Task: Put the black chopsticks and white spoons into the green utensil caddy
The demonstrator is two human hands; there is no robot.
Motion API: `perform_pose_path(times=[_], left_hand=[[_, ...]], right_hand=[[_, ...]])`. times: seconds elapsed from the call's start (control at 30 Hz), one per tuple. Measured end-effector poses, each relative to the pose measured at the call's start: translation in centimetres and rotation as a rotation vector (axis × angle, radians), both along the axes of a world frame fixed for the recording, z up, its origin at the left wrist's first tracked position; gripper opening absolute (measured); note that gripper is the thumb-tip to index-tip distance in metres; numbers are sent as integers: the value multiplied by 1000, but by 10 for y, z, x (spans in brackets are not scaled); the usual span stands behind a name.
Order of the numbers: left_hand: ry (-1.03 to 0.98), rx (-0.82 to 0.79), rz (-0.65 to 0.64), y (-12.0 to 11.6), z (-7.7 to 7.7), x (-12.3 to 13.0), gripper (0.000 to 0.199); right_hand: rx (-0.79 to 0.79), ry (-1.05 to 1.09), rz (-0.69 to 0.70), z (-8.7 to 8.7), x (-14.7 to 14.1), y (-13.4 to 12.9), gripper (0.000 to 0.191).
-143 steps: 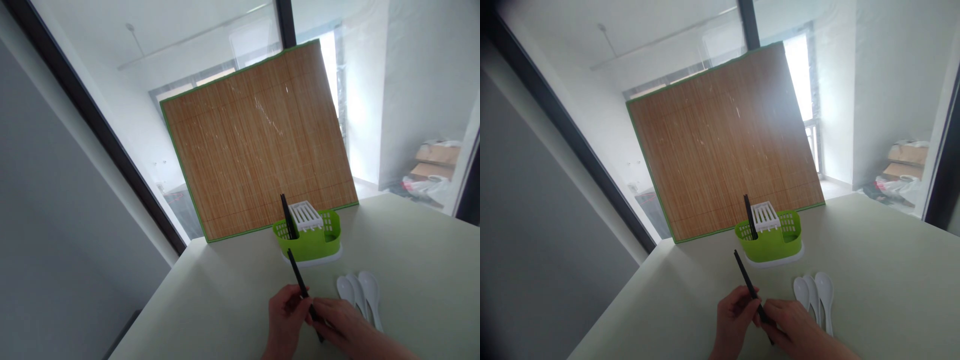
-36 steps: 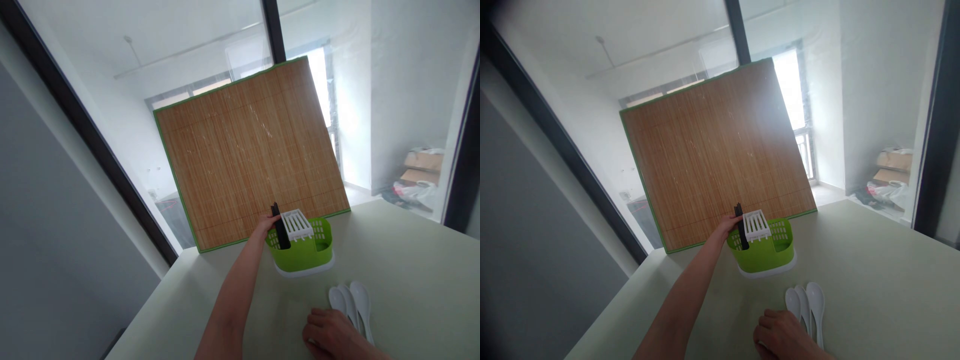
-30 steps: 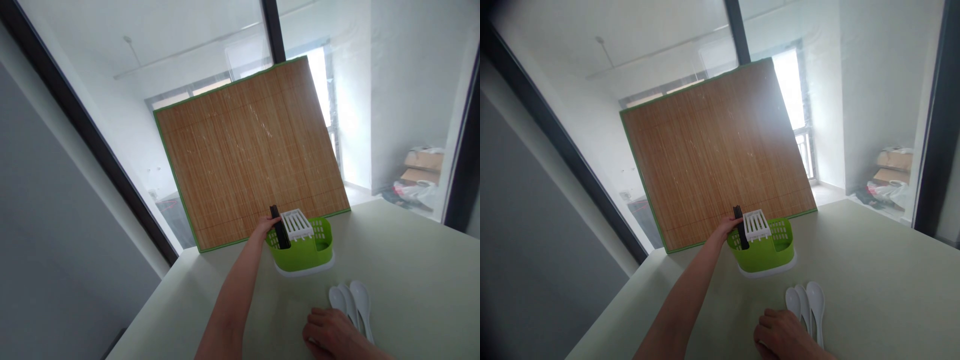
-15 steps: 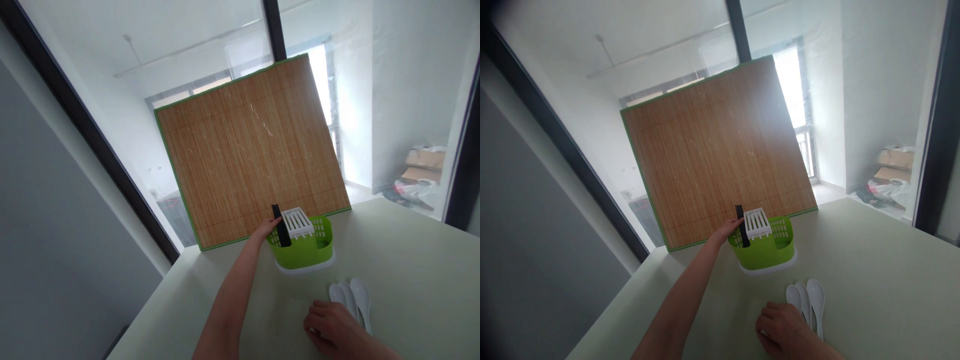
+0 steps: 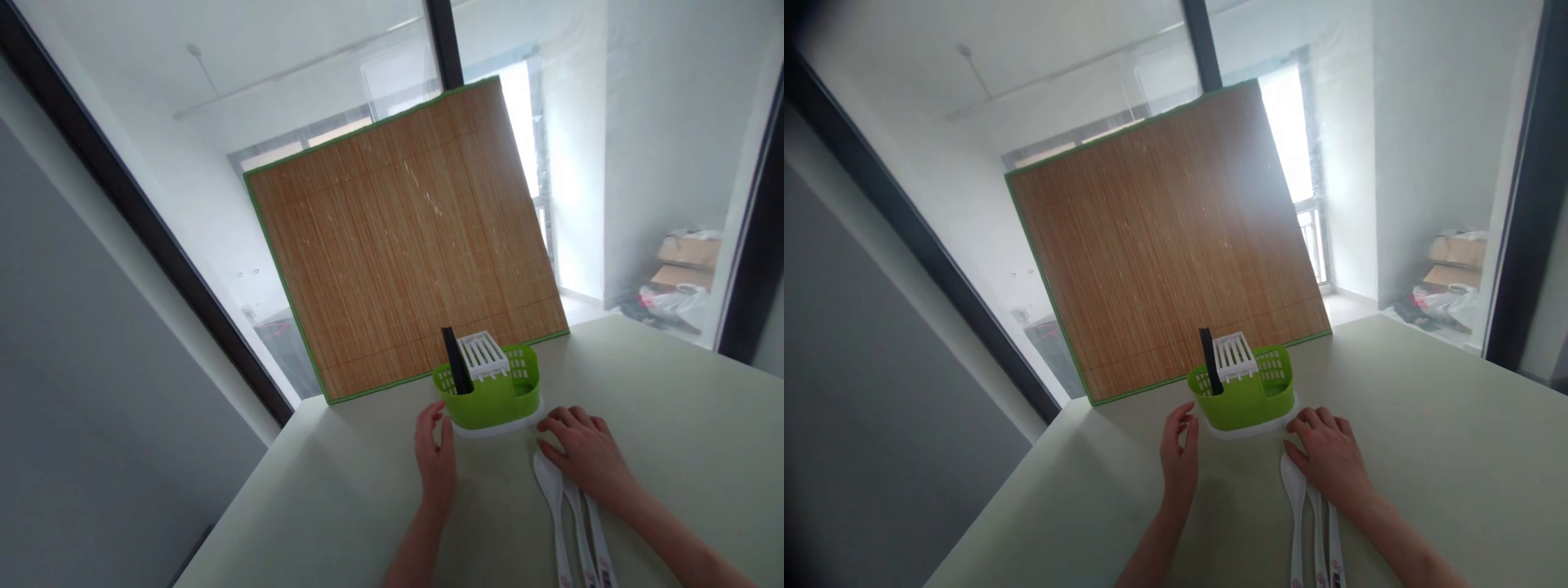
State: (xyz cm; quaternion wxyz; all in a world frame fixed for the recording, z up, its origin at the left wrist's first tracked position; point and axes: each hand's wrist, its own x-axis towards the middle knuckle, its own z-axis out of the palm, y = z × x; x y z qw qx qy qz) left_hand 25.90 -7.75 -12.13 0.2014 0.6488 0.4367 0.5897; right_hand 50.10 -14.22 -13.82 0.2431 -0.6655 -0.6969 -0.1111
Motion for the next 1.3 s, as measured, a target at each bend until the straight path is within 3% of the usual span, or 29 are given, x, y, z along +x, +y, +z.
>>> perform_pose_path(times=[0.1, 0.23, 0.53, 0.7, 0.87, 1.03, 1.17, 1.3], left_hand=[[33, -75, -89, -24, -26, 8, 22], [49, -159, -151, -35, -43, 17, 23], [85, -274, -228, -44, -46, 22, 20], [95, -295, -264, -51, -41, 27, 18], [141, -221, -329, -62, -23, 33, 22], [368, -9, -266, -71, -1, 32, 12], [482, 187, -206, -67, 21, 22, 11], [388, 310, -34, -39, 70, 8, 13]], right_hand=[[-62, -7, -15, -6, 6, 0, 19], [-129, 20, 24, -10, 7, 0, 17], [-150, 101, 123, -11, 3, 2, 12], [9, 249, 241, -2, -9, 0, 20], [293, 341, 413, 7, -31, -13, 11], [380, 318, 591, 13, -45, -26, 19], [373, 368, 592, 16, -43, -28, 21], [381, 406, 449, 17, -34, -23, 17]])
